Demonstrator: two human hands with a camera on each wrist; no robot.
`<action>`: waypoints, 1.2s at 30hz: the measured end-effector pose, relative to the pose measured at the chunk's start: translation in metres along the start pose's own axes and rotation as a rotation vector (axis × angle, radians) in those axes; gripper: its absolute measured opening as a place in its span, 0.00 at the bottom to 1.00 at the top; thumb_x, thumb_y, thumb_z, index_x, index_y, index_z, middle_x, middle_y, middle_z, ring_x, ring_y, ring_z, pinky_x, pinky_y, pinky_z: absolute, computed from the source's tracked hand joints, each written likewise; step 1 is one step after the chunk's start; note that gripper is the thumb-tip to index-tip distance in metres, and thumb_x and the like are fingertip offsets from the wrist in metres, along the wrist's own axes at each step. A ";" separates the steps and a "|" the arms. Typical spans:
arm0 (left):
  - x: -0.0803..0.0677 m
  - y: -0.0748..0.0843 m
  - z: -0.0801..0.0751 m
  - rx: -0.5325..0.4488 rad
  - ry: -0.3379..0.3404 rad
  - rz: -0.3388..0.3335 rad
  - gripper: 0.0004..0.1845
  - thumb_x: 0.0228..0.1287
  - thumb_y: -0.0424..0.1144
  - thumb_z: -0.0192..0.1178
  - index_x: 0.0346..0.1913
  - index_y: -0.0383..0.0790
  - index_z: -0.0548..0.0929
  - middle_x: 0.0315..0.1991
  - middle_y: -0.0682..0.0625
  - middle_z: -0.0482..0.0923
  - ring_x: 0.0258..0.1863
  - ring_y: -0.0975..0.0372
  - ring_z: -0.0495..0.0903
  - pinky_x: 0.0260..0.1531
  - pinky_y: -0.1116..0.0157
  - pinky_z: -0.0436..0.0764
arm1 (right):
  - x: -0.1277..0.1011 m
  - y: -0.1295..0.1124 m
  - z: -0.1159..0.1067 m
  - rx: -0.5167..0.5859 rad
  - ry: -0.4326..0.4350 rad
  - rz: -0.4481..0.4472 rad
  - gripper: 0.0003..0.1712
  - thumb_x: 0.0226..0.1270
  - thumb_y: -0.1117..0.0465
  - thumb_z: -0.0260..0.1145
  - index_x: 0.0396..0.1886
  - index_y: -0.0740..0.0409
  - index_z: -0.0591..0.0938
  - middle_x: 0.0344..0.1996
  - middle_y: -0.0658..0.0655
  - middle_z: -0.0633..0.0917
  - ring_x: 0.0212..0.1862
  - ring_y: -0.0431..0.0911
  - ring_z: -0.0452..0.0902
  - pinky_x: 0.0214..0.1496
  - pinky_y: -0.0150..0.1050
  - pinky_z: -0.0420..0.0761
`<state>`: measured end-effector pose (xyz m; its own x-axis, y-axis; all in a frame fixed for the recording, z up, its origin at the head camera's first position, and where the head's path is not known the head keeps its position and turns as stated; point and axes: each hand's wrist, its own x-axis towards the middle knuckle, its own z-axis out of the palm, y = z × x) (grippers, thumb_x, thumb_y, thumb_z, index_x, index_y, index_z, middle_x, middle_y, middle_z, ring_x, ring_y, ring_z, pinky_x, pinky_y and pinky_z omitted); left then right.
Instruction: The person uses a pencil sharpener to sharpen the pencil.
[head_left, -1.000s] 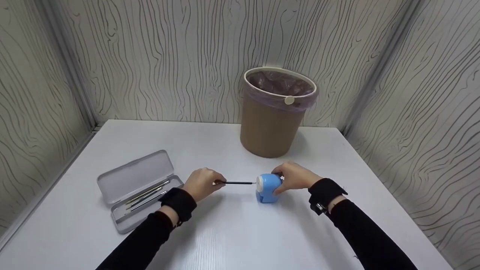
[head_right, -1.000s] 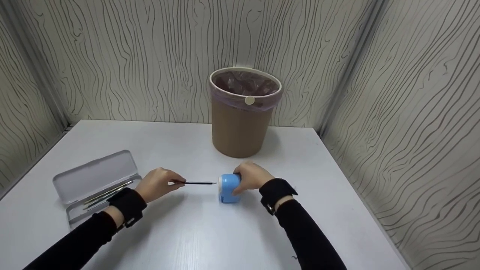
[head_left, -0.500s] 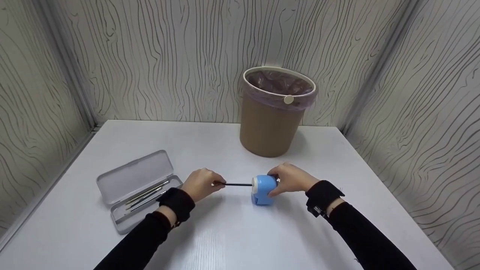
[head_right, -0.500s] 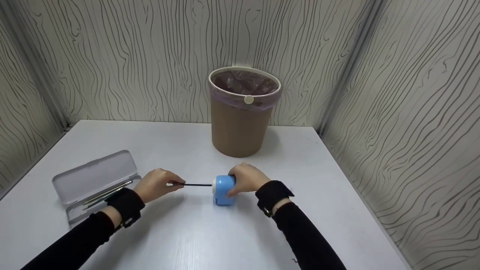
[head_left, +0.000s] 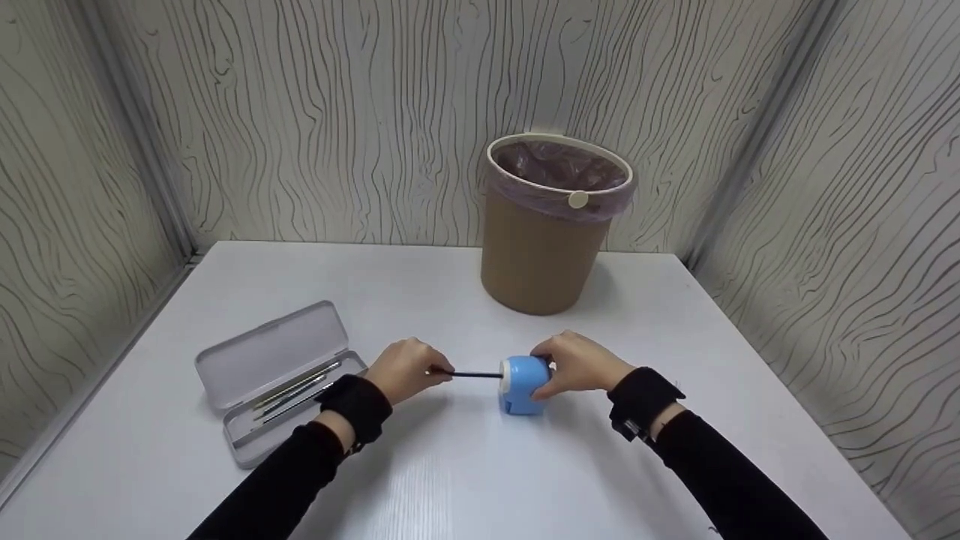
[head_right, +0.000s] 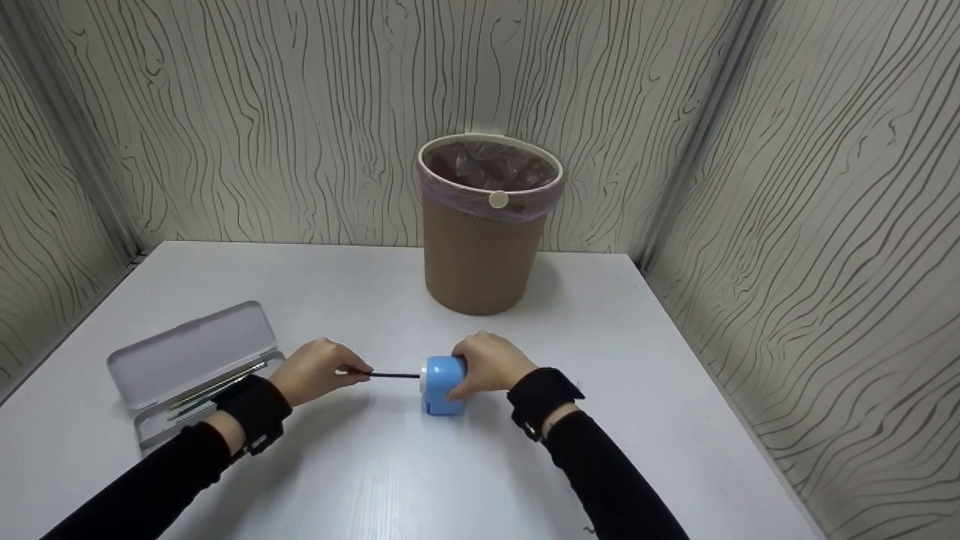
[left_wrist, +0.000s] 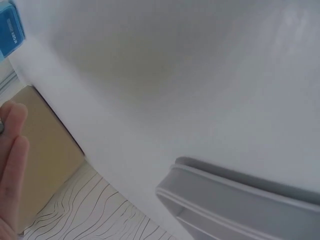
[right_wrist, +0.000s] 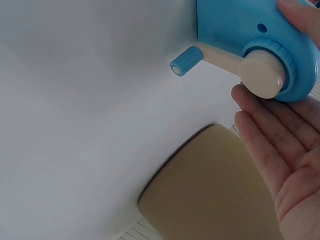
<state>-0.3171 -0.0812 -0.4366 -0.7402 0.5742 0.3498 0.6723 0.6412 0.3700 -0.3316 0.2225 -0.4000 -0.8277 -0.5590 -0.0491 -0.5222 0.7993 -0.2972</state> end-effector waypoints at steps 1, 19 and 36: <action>0.000 0.000 0.000 -0.003 -0.004 0.000 0.04 0.60 0.35 0.73 0.38 0.41 0.94 0.35 0.50 0.93 0.35 0.59 0.90 0.37 0.66 0.87 | 0.000 0.000 0.000 0.003 0.001 0.000 0.32 0.46 0.48 0.85 0.48 0.61 0.89 0.41 0.55 0.91 0.44 0.44 0.79 0.58 0.50 0.83; 0.007 0.001 -0.001 0.003 -0.023 0.014 0.03 0.60 0.33 0.73 0.36 0.38 0.93 0.34 0.47 0.92 0.35 0.58 0.91 0.39 0.64 0.88 | 0.000 -0.002 0.003 0.053 -0.015 0.062 0.32 0.48 0.49 0.85 0.51 0.60 0.88 0.45 0.56 0.91 0.48 0.47 0.79 0.62 0.53 0.82; 0.009 0.003 0.001 0.022 -0.028 0.028 0.03 0.59 0.32 0.73 0.36 0.38 0.93 0.33 0.48 0.92 0.33 0.58 0.90 0.37 0.65 0.87 | 0.001 -0.005 0.004 0.037 -0.010 0.091 0.33 0.48 0.50 0.85 0.52 0.61 0.88 0.46 0.56 0.91 0.47 0.47 0.79 0.61 0.52 0.84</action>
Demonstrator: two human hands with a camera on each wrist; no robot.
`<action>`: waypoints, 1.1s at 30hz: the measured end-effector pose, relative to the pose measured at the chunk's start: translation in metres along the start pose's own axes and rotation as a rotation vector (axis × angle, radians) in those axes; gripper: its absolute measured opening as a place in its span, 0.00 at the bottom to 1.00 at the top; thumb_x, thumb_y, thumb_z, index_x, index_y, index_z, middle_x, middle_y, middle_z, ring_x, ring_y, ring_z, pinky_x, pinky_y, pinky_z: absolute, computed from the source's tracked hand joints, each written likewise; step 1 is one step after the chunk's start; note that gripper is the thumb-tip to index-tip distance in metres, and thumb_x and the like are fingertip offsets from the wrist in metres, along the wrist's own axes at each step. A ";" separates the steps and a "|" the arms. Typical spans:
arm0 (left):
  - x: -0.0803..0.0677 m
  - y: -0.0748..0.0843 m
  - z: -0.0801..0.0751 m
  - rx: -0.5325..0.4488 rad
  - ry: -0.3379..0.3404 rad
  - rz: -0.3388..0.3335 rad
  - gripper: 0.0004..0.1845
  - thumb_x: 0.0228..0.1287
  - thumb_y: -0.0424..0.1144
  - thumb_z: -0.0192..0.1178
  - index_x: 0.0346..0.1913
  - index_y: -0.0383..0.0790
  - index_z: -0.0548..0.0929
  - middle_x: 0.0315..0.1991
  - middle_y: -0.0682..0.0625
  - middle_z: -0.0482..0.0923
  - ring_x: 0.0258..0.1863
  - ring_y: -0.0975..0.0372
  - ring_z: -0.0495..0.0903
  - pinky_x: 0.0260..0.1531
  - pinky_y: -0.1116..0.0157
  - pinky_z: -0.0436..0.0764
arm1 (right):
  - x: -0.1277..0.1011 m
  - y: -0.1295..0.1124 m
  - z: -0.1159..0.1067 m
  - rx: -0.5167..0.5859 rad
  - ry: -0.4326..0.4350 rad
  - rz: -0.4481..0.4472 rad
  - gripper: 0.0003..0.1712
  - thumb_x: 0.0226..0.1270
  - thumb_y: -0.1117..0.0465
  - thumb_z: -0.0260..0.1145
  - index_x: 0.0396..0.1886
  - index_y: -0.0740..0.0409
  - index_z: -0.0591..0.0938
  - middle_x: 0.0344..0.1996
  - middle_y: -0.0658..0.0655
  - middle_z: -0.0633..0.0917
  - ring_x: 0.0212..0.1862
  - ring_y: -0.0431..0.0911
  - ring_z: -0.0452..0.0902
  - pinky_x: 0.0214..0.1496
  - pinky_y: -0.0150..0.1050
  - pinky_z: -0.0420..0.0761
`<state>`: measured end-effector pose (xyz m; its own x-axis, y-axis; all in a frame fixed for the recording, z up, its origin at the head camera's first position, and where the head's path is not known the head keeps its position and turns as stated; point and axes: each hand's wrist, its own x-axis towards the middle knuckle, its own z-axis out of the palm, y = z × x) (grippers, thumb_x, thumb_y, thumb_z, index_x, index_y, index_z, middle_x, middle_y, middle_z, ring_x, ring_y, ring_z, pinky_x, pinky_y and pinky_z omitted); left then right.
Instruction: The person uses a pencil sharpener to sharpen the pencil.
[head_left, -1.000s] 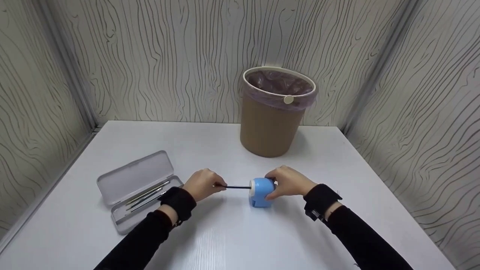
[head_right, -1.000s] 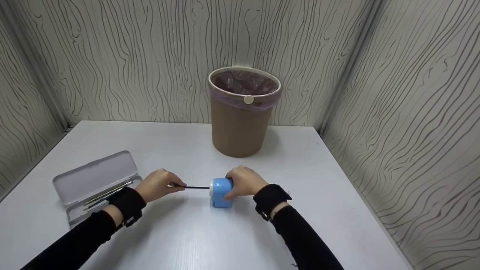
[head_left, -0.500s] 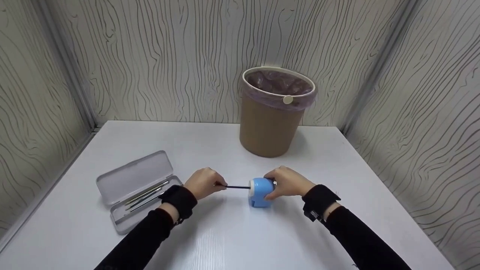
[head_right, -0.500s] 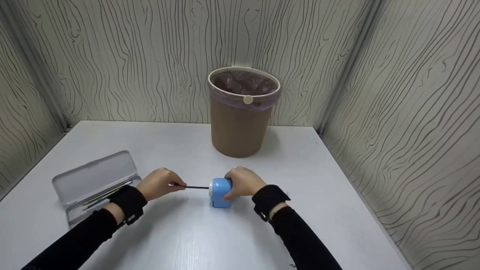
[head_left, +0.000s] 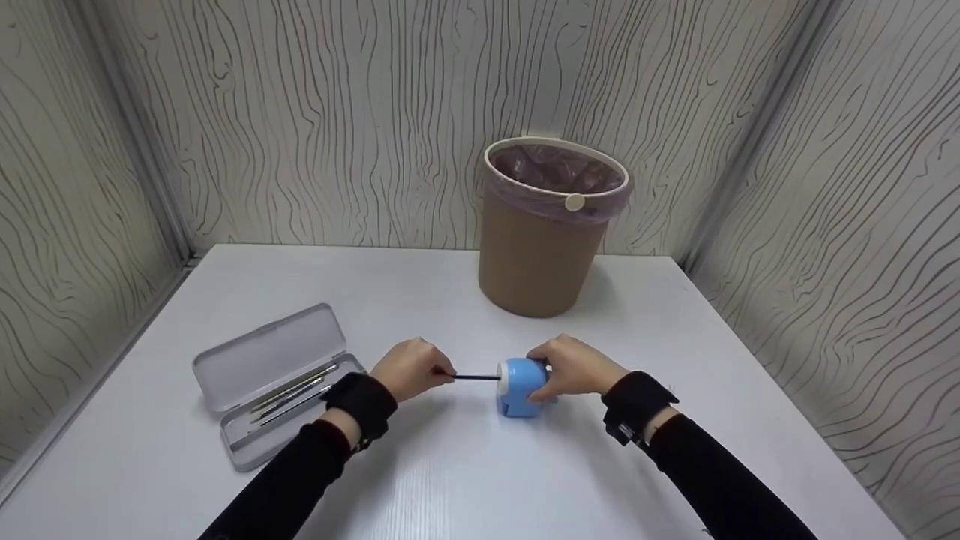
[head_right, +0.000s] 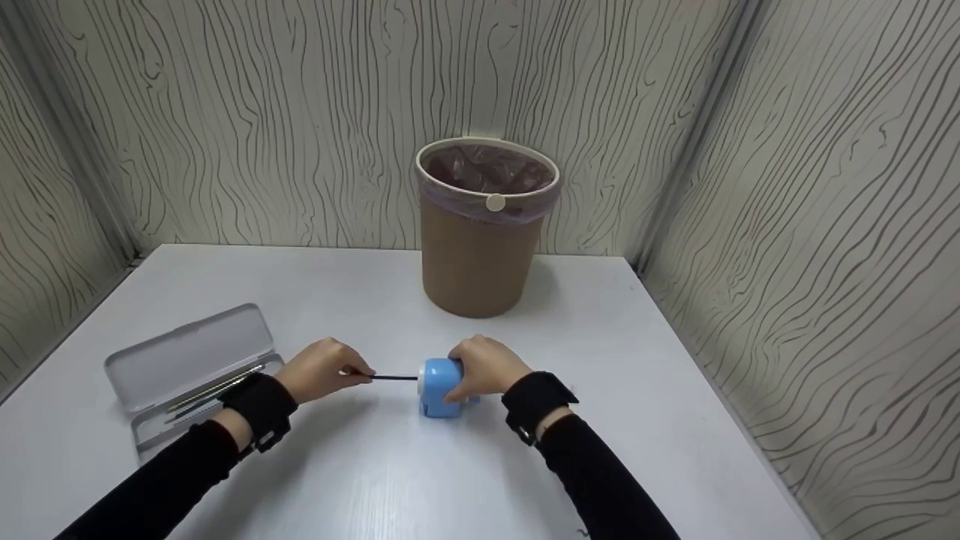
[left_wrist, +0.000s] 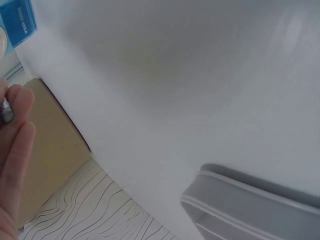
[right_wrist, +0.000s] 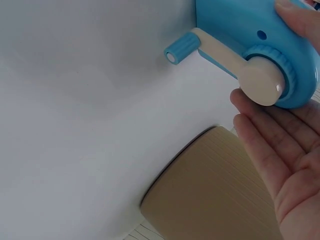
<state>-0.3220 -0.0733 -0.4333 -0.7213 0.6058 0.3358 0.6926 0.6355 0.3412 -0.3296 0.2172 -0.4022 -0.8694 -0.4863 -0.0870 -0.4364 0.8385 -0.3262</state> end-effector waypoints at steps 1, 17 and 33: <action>0.000 0.000 0.000 0.001 -0.002 -0.004 0.03 0.59 0.32 0.73 0.36 0.38 0.93 0.33 0.48 0.92 0.33 0.58 0.90 0.37 0.64 0.87 | 0.000 0.000 0.000 0.002 -0.003 0.003 0.33 0.48 0.50 0.85 0.52 0.61 0.88 0.46 0.56 0.91 0.48 0.47 0.79 0.62 0.52 0.84; 0.005 0.005 0.003 -0.003 -0.024 -0.043 0.03 0.60 0.33 0.73 0.37 0.39 0.94 0.35 0.49 0.92 0.35 0.58 0.89 0.40 0.63 0.87 | 0.000 -0.002 -0.001 -0.007 -0.016 -0.001 0.32 0.48 0.51 0.85 0.52 0.61 0.87 0.46 0.57 0.91 0.48 0.48 0.79 0.61 0.53 0.84; 0.012 0.012 0.009 -0.018 -0.027 -0.046 0.03 0.61 0.32 0.72 0.37 0.39 0.93 0.34 0.49 0.92 0.34 0.60 0.88 0.39 0.65 0.87 | 0.001 -0.006 -0.002 -0.007 -0.028 0.061 0.35 0.48 0.52 0.85 0.55 0.61 0.86 0.49 0.57 0.90 0.52 0.50 0.79 0.64 0.54 0.83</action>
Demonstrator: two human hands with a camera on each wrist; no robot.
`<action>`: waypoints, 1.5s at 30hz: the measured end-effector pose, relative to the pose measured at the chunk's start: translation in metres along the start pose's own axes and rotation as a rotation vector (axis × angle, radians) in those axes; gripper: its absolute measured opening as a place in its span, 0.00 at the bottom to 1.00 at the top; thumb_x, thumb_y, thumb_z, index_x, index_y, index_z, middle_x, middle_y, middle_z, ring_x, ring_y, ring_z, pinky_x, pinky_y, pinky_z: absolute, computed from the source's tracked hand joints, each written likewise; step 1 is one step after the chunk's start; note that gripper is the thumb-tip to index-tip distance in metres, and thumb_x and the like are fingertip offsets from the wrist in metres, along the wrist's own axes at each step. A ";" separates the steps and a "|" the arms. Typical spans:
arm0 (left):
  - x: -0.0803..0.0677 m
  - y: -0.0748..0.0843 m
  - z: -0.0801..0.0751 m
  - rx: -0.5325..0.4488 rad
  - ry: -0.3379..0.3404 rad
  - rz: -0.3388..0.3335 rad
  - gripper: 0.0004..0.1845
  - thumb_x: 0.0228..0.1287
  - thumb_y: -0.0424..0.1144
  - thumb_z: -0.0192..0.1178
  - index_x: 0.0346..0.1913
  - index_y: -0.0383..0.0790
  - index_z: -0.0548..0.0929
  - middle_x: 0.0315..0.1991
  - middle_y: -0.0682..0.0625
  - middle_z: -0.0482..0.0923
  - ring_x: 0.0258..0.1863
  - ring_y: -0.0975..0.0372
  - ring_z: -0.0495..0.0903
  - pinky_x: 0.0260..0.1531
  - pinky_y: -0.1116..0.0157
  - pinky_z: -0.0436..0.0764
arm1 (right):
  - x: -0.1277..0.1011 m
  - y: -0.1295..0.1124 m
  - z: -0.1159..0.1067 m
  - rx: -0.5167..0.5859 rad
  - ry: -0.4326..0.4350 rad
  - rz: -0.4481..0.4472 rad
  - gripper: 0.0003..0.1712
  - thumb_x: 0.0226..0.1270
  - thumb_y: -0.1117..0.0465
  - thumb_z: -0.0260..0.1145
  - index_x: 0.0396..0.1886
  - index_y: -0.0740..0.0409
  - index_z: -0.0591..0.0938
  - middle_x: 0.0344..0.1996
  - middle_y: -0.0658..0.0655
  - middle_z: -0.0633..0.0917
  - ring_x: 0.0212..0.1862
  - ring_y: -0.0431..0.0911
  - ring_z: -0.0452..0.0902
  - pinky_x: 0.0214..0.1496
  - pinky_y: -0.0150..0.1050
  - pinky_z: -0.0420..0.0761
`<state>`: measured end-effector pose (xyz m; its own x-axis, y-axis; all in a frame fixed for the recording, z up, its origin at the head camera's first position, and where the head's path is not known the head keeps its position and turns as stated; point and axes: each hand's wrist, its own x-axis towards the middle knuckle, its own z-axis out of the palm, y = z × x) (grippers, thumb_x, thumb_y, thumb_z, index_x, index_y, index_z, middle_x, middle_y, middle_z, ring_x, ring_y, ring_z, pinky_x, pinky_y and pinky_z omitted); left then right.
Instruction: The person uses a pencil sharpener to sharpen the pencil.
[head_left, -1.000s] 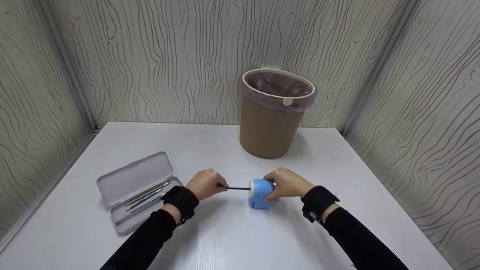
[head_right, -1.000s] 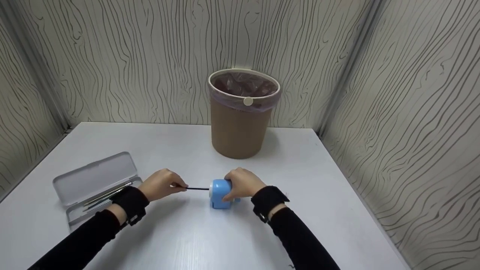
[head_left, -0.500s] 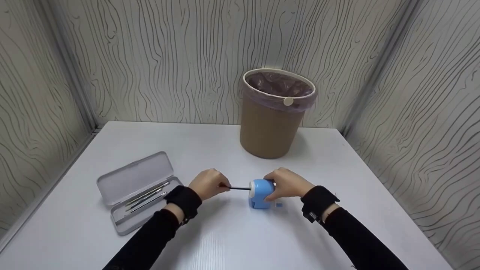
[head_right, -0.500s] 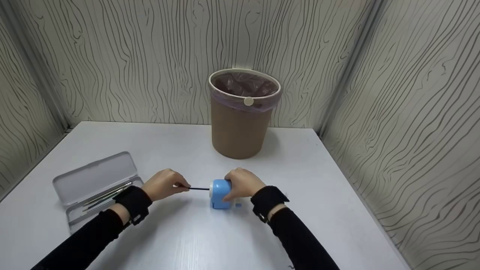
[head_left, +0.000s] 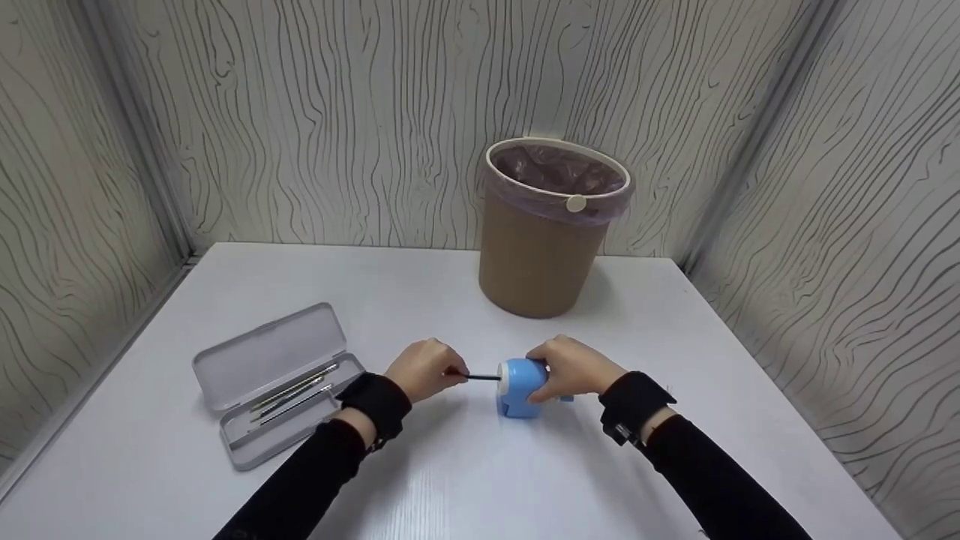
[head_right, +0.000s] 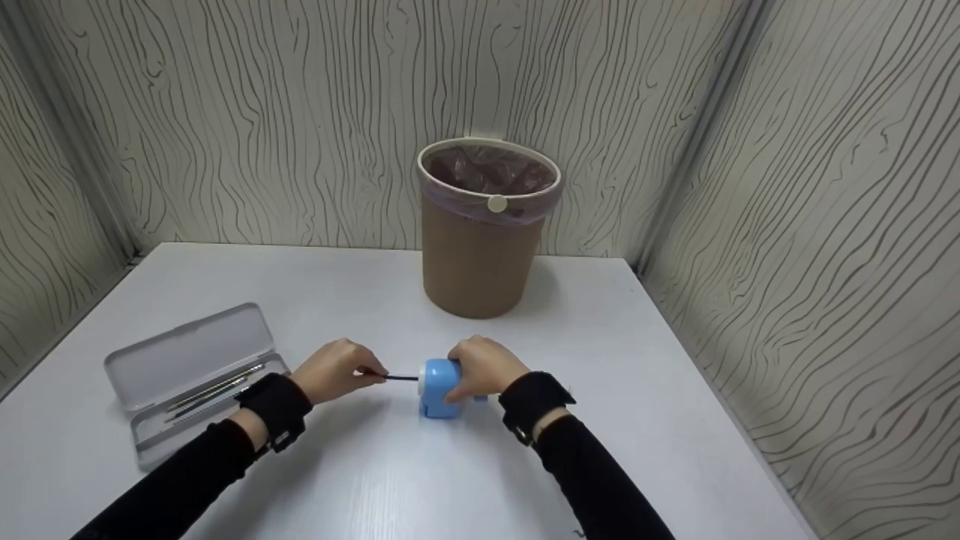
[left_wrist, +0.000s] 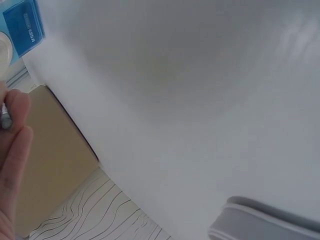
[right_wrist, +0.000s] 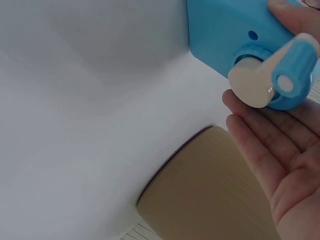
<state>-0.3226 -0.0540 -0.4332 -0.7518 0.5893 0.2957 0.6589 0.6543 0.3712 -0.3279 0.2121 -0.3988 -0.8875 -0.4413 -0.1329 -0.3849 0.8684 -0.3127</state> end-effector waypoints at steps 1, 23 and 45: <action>0.000 0.000 0.001 -0.003 0.000 0.000 0.03 0.61 0.32 0.72 0.37 0.39 0.93 0.34 0.49 0.92 0.34 0.60 0.89 0.39 0.65 0.87 | 0.000 0.000 0.000 0.002 -0.001 0.004 0.35 0.48 0.52 0.85 0.56 0.60 0.86 0.49 0.57 0.89 0.53 0.50 0.78 0.65 0.53 0.82; 0.000 -0.001 0.003 -0.005 0.008 0.012 0.02 0.62 0.34 0.72 0.36 0.40 0.93 0.33 0.50 0.92 0.31 0.62 0.87 0.36 0.69 0.85 | 0.003 -0.003 0.000 -0.006 -0.008 -0.025 0.33 0.49 0.53 0.84 0.55 0.62 0.86 0.49 0.59 0.90 0.51 0.51 0.78 0.63 0.54 0.83; 0.005 0.012 0.015 0.040 -0.107 -0.104 0.39 0.53 0.55 0.77 0.67 0.44 0.79 0.58 0.48 0.87 0.49 0.57 0.88 0.51 0.58 0.87 | 0.009 -0.017 0.004 -0.030 0.033 -0.136 0.32 0.49 0.50 0.83 0.52 0.61 0.87 0.47 0.59 0.91 0.48 0.50 0.83 0.59 0.52 0.85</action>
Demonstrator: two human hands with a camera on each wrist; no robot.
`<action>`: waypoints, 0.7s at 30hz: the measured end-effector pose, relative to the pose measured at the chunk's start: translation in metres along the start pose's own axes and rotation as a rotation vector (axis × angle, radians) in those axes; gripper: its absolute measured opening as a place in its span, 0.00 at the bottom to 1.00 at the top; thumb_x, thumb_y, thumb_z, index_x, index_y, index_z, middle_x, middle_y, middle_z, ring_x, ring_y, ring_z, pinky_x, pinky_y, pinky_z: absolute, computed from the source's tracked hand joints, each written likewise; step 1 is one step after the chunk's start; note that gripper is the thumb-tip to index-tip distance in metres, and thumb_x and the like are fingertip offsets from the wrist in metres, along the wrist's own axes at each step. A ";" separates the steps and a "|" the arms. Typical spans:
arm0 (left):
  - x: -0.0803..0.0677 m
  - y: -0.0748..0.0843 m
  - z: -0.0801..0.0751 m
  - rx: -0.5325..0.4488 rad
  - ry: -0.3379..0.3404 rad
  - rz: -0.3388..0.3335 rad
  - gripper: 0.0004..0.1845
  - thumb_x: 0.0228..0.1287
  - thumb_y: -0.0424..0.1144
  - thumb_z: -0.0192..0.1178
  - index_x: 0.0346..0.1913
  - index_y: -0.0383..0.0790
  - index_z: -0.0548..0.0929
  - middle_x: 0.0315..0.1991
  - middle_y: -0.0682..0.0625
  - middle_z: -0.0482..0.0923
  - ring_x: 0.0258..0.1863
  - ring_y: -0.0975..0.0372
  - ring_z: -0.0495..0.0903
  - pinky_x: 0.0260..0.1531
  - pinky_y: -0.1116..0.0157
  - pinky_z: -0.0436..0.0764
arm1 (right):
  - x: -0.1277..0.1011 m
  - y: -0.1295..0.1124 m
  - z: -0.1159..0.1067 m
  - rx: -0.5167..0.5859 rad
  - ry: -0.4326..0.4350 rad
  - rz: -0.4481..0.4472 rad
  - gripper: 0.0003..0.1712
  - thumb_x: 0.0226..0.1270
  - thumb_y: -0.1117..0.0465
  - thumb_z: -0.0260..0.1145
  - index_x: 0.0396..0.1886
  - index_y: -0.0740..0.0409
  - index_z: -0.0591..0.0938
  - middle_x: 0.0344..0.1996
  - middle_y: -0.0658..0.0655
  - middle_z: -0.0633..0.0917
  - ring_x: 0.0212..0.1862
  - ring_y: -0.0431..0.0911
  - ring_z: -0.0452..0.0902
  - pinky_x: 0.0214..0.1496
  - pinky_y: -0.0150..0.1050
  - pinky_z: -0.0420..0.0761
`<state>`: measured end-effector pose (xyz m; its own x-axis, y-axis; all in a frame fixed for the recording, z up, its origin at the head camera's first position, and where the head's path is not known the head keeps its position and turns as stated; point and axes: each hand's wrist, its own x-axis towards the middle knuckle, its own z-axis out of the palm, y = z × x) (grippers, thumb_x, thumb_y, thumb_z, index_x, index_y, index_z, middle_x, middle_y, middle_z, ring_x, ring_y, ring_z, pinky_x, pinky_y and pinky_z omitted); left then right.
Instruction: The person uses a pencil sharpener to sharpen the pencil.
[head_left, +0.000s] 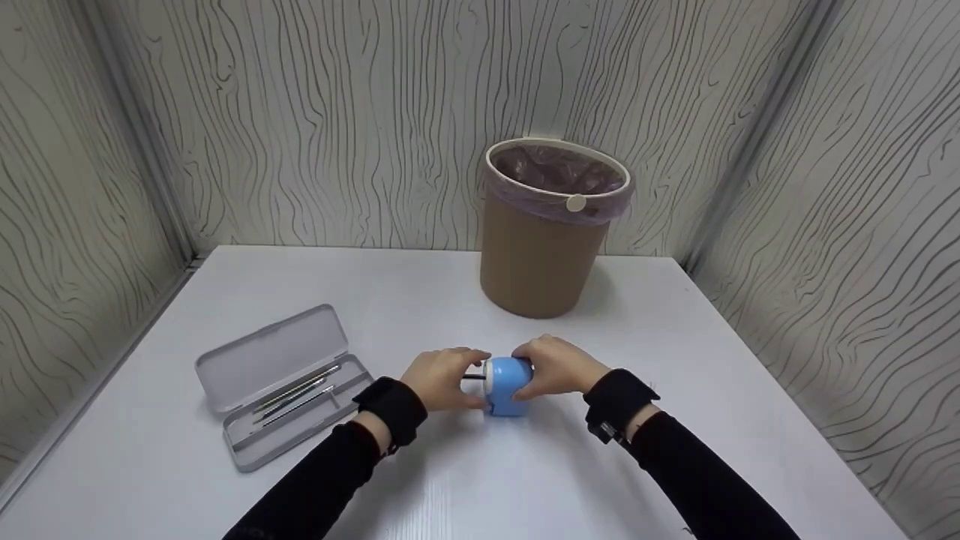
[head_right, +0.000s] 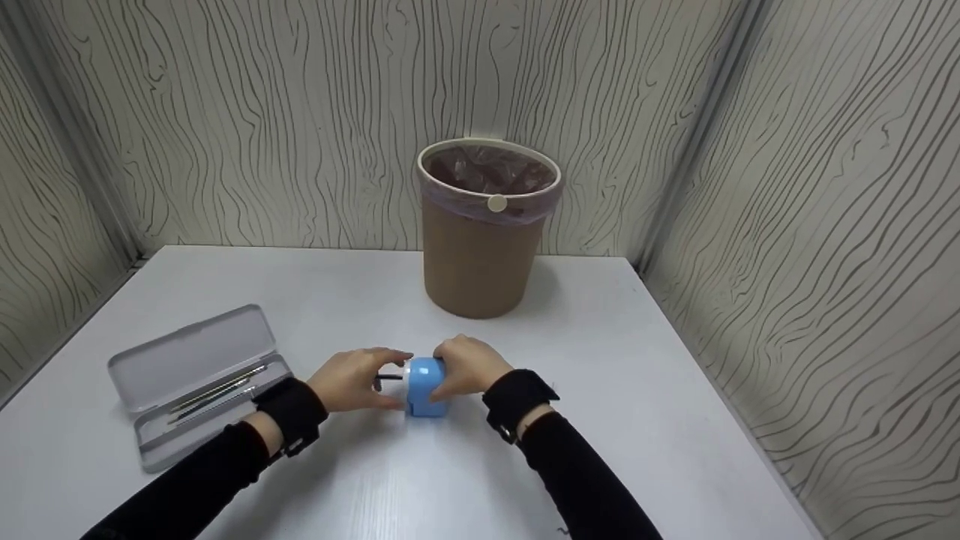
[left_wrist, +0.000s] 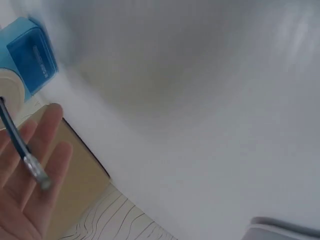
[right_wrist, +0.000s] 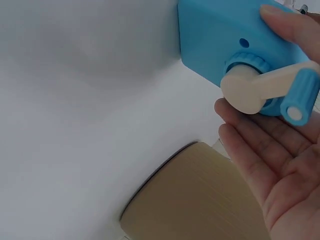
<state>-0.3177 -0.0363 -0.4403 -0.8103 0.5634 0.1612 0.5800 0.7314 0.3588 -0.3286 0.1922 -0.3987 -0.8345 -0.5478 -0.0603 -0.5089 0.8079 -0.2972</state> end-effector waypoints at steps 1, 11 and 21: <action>0.001 0.001 0.002 0.008 0.000 -0.006 0.40 0.53 0.56 0.77 0.67 0.44 0.79 0.59 0.48 0.87 0.52 0.56 0.88 0.53 0.57 0.87 | 0.001 -0.002 0.000 -0.007 0.000 -0.014 0.31 0.49 0.50 0.83 0.51 0.61 0.87 0.46 0.59 0.91 0.48 0.50 0.83 0.59 0.52 0.86; 0.011 0.010 0.017 0.089 0.025 -0.037 0.39 0.47 0.62 0.78 0.59 0.45 0.79 0.51 0.49 0.89 0.50 0.57 0.88 0.50 0.56 0.88 | 0.009 -0.013 0.006 -0.053 0.044 -0.147 0.23 0.47 0.53 0.82 0.42 0.60 0.89 0.38 0.55 0.92 0.41 0.45 0.84 0.49 0.41 0.86; 0.015 0.013 0.020 0.150 0.048 -0.095 0.37 0.44 0.62 0.80 0.53 0.44 0.81 0.45 0.48 0.90 0.45 0.56 0.89 0.45 0.57 0.89 | 0.011 -0.019 0.004 -0.033 0.014 -0.064 0.25 0.49 0.53 0.82 0.45 0.61 0.88 0.42 0.57 0.91 0.45 0.49 0.82 0.56 0.50 0.86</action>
<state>-0.3211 -0.0107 -0.4518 -0.8630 0.4726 0.1786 0.5038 0.8314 0.2343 -0.3271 0.1699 -0.3978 -0.8028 -0.5955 -0.0290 -0.5676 0.7783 -0.2684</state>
